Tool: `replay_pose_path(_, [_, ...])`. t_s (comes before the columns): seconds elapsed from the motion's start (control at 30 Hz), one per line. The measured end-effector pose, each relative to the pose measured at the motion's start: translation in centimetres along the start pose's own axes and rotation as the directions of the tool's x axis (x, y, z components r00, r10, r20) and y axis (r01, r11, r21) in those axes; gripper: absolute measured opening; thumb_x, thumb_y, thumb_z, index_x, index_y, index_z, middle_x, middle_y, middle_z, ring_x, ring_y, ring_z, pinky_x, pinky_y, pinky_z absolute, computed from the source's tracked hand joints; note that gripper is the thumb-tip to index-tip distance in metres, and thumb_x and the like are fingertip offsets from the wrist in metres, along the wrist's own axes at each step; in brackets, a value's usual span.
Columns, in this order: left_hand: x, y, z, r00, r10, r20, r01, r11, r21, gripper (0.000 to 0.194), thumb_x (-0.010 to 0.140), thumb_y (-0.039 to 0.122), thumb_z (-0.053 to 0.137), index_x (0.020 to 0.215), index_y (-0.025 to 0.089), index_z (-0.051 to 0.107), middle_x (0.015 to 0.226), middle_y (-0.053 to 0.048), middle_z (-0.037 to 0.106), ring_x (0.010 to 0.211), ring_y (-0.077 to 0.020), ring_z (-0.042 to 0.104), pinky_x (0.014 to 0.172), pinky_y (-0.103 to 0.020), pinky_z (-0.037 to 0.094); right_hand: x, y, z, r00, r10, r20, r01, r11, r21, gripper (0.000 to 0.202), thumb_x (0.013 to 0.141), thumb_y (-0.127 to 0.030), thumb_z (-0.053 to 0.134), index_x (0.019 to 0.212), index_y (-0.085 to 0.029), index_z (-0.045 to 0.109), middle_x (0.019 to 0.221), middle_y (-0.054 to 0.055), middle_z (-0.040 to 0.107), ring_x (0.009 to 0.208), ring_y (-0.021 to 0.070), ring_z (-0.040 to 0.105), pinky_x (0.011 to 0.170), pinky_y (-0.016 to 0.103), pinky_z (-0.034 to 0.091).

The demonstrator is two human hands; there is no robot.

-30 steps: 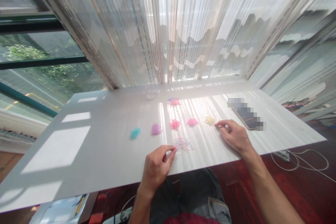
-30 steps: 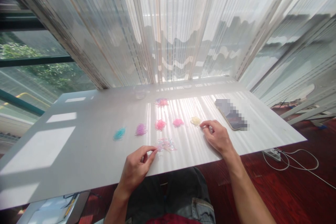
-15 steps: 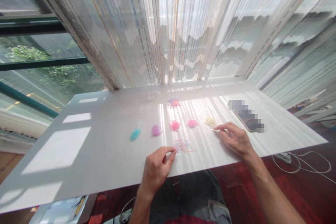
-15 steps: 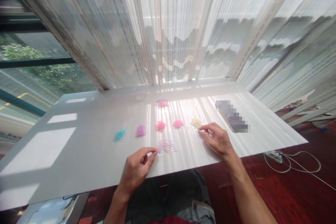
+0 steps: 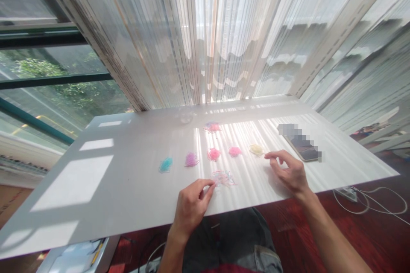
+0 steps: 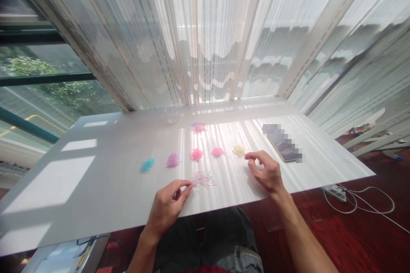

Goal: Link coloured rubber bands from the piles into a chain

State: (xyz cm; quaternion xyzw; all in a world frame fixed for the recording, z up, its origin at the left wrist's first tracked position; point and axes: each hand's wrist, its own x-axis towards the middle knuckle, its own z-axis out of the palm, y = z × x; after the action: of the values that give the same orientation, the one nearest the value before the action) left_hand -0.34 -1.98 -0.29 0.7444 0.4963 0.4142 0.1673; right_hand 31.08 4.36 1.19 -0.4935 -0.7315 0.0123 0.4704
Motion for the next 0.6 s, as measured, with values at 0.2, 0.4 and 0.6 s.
replay_pose_path(0.2, [0.1,0.2,-0.1,0.999,-0.05,0.005,0.05,0.997,-0.062,0.016,0.101,0.028,0.062,0.1,0.02,0.075,0.087,-0.004,0.078,0.058,-0.0111,0.057,0.06,-0.022,0.05,-0.8,-6.4,2.9,0.978,-0.084,0.192,0.037,0.971,0.236,0.014,0.095,-0.018,0.059,0.103,-0.023,0.069,0.083,0.004,0.073,0.074,0.0189,0.069,0.068,0.032,0.057])
replay_pose_path(0.4, [0.1,0.3,-0.3,0.997,-0.081,-0.006,0.079,0.989,-0.128,0.013,0.098,0.027,0.066,0.099,0.021,0.076,0.084,-0.002,0.078,0.057,-0.0108,0.058,0.061,-0.021,0.053,-1.1,-9.8,6.4,0.942,-0.207,0.265,0.079,0.902,0.425,0.019,0.093,-0.022,0.068,0.112,-0.023,0.068,0.094,0.007,0.075,0.084,0.0213,0.069,0.074,0.033,0.058])
replay_pose_path(0.6, [0.2,0.4,-0.4,0.995,-0.099,-0.013,0.096,0.984,-0.148,0.01,0.096,0.025,0.068,0.097,0.021,0.077,0.081,0.0,0.077,0.056,-0.0098,0.058,0.06,-0.02,0.052,-1.4,-9.5,6.9,0.936,-0.211,0.282,0.079,0.906,0.417,0.007,0.097,-0.021,0.064,0.099,-0.023,0.071,0.083,0.004,0.071,0.078,0.0196,0.066,0.071,0.03,0.054])
